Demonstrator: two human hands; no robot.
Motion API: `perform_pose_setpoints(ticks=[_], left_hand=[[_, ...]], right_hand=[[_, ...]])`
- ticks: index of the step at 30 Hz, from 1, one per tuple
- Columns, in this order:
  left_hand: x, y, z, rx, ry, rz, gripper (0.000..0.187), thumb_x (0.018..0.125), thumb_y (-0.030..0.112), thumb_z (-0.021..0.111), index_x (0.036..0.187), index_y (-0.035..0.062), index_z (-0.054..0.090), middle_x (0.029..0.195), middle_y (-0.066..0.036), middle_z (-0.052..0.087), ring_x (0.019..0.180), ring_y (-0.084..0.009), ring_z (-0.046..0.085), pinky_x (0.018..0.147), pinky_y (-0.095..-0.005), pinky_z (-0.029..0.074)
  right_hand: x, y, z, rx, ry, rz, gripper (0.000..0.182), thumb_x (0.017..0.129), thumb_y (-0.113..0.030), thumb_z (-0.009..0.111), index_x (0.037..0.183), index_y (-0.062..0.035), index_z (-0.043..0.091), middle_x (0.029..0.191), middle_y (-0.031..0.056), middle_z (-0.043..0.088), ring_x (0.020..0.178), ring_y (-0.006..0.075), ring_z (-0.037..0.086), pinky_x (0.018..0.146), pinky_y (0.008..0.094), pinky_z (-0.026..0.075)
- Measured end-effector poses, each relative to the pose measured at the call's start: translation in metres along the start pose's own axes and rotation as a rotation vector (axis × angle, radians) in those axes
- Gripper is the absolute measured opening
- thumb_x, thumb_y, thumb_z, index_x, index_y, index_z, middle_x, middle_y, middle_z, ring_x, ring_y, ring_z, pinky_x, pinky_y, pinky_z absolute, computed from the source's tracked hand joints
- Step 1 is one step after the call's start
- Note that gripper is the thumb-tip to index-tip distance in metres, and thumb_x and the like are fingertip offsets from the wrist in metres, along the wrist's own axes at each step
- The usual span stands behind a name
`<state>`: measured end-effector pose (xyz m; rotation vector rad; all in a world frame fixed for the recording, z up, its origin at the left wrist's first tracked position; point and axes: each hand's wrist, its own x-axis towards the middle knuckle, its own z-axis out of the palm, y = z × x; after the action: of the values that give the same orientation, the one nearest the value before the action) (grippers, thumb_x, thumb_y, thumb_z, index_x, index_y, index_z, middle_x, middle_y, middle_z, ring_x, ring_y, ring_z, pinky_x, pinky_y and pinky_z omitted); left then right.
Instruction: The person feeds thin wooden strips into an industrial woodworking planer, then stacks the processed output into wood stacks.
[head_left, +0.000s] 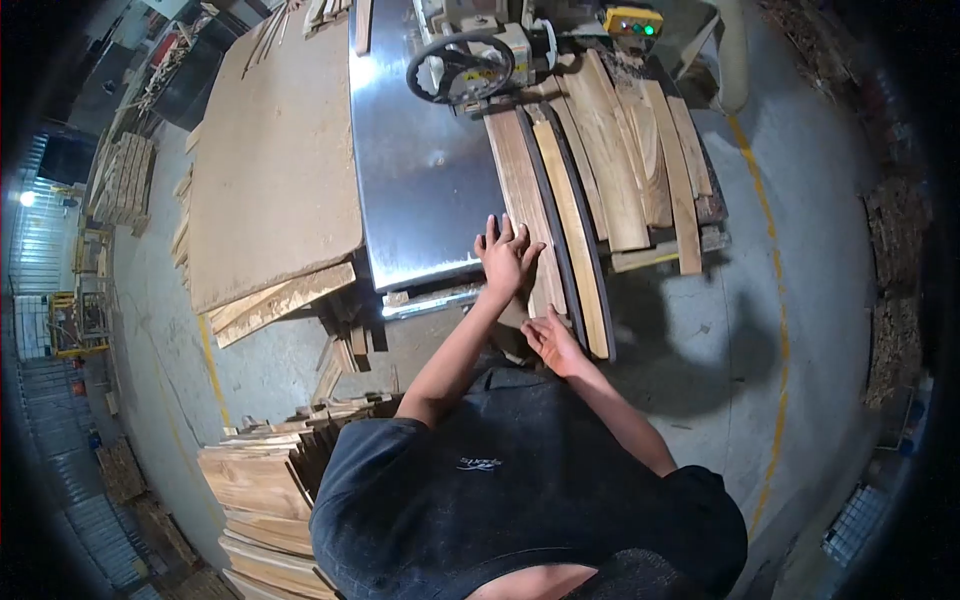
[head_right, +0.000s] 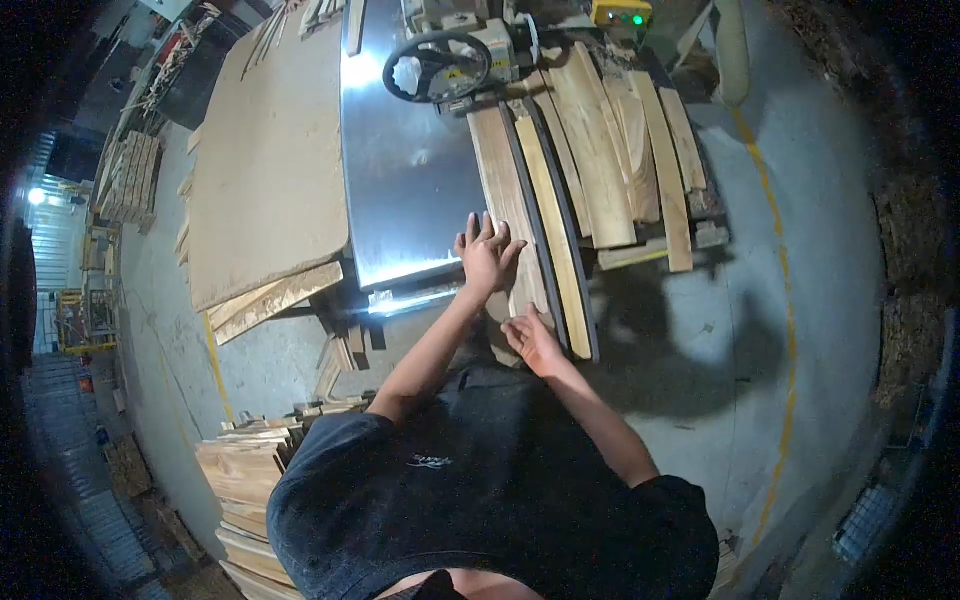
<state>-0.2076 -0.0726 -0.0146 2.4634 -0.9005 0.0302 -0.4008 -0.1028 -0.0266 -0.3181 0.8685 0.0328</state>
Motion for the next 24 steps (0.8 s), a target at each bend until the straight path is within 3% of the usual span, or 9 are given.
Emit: perform_pose_setpoints(ticks=[3, 8, 12, 14, 16, 17, 18, 21, 24], left_hand=[[0.038, -0.007, 0.017, -0.036, 0.052, -0.027, 0.052, 0.083, 0.055, 0.063, 0.117, 0.0158, 0.068, 0.142, -0.020, 0.049, 0.140, -0.0387, 0.032, 0.106, -0.0630, 0.022], [0.120, -0.039, 0.021, -0.063, 0.083, 0.025, 0.049, 0.084, 0.055, 0.061, 0.112, 0.0167, 0.072, 0.139, -0.021, 0.051, 0.139, -0.0358, 0.034, 0.107, -0.0593, 0.024], [0.182, -0.093, -0.013, -0.343, -0.111, 0.199, 0.031, 0.083, 0.037, 0.068, 0.098, 0.0111, 0.075, 0.125, -0.016, 0.061, 0.126, -0.0327, 0.050, 0.101, -0.0490, 0.036], [0.209, -0.135, -0.024, -0.260, 0.219, 0.222, 0.016, 0.076, 0.019, 0.071, 0.085, 0.0059, 0.074, 0.108, -0.015, 0.068, 0.112, -0.0352, 0.059, 0.090, -0.0495, 0.046], [0.235, -0.171, -0.071, -0.097, 0.500, 0.102, 0.024, 0.074, 0.016, 0.070, 0.096, 0.0063, 0.071, 0.113, -0.020, 0.063, 0.107, -0.0404, 0.057, 0.091, -0.0512, 0.046], [0.246, -0.189, -0.089, 0.125, 0.745, 0.035, 0.015, 0.073, 0.010, 0.065, 0.087, 0.0049, 0.067, 0.105, -0.020, 0.065, 0.105, -0.0414, 0.057, 0.089, -0.0519, 0.045], [0.255, -0.215, -0.094, 0.264, 0.786, -0.132, 0.015, 0.074, 0.010, 0.065, 0.088, 0.0048, 0.067, 0.103, -0.021, 0.065, 0.101, -0.0418, 0.058, 0.086, -0.0510, 0.046], [0.265, -0.316, -0.088, 0.157, 0.442, -0.399, 0.014, 0.078, 0.010, 0.063, 0.088, 0.0035, 0.068, 0.095, -0.022, 0.064, 0.091, -0.0412, 0.060, 0.082, -0.0491, 0.048], [0.242, -0.311, -0.110, 0.170, 0.331, -0.266, 0.012, 0.079, 0.011, 0.062, 0.086, 0.0028, 0.068, 0.089, -0.023, 0.063, 0.084, -0.0414, 0.060, 0.081, -0.0482, 0.048]], right_hand=[[0.027, -0.022, 0.024, -0.251, 0.058, -0.042, 0.051, 0.099, -0.054, 0.043, 0.096, -0.0056, 0.060, 0.086, 0.0105, 0.071, 0.075, 0.0211, 0.068, 0.063, 0.0282, 0.052], [0.084, -0.063, 0.087, -0.416, 0.302, -0.134, 0.052, 0.100, -0.052, 0.042, 0.091, -0.0044, 0.059, 0.066, 0.0057, 0.063, 0.053, 0.0173, 0.060, 0.043, 0.0256, 0.039], [0.114, -0.081, 0.102, -0.354, 0.401, -0.112, 0.049, 0.100, -0.051, 0.044, 0.087, -0.0054, 0.058, 0.061, 0.0009, 0.053, 0.049, 0.0140, 0.054, 0.039, 0.0214, 0.035], [0.114, -0.094, 0.111, -0.364, 0.344, -0.097, 0.048, 0.100, -0.051, 0.045, 0.087, -0.0069, 0.059, 0.062, -0.0013, 0.052, 0.050, 0.0130, 0.053, 0.041, 0.0209, 0.037], [0.124, -0.101, 0.117, -0.387, 0.331, -0.110, 0.048, 0.099, -0.052, 0.045, 0.086, -0.0082, 0.060, 0.062, -0.0026, 0.053, 0.054, 0.0128, 0.056, 0.043, 0.0210, 0.039], [0.127, -0.103, 0.124, -0.406, 0.349, -0.136, 0.048, 0.099, -0.052, 0.045, 0.086, -0.0080, 0.060, 0.063, -0.0027, 0.053, 0.055, 0.0131, 0.057, 0.043, 0.0211, 0.040], [0.131, -0.106, 0.130, -0.421, 0.367, -0.164, 0.049, 0.099, -0.052, 0.045, 0.085, -0.0078, 0.059, 0.063, -0.0028, 0.053, 0.057, 0.0133, 0.059, 0.044, 0.0213, 0.041], [0.147, -0.117, 0.146, -0.410, 0.402, -0.171, 0.052, 0.100, -0.053, 0.042, 0.086, -0.0051, 0.059, 0.061, 0.0004, 0.054, 0.055, 0.0156, 0.060, 0.043, 0.0239, 0.039], [0.170, -0.131, 0.154, -0.405, 0.380, -0.168, 0.054, 0.100, -0.054, 0.042, 0.086, -0.0046, 0.059, 0.061, 0.0011, 0.055, 0.056, 0.0165, 0.062, 0.041, 0.0247, 0.039]])
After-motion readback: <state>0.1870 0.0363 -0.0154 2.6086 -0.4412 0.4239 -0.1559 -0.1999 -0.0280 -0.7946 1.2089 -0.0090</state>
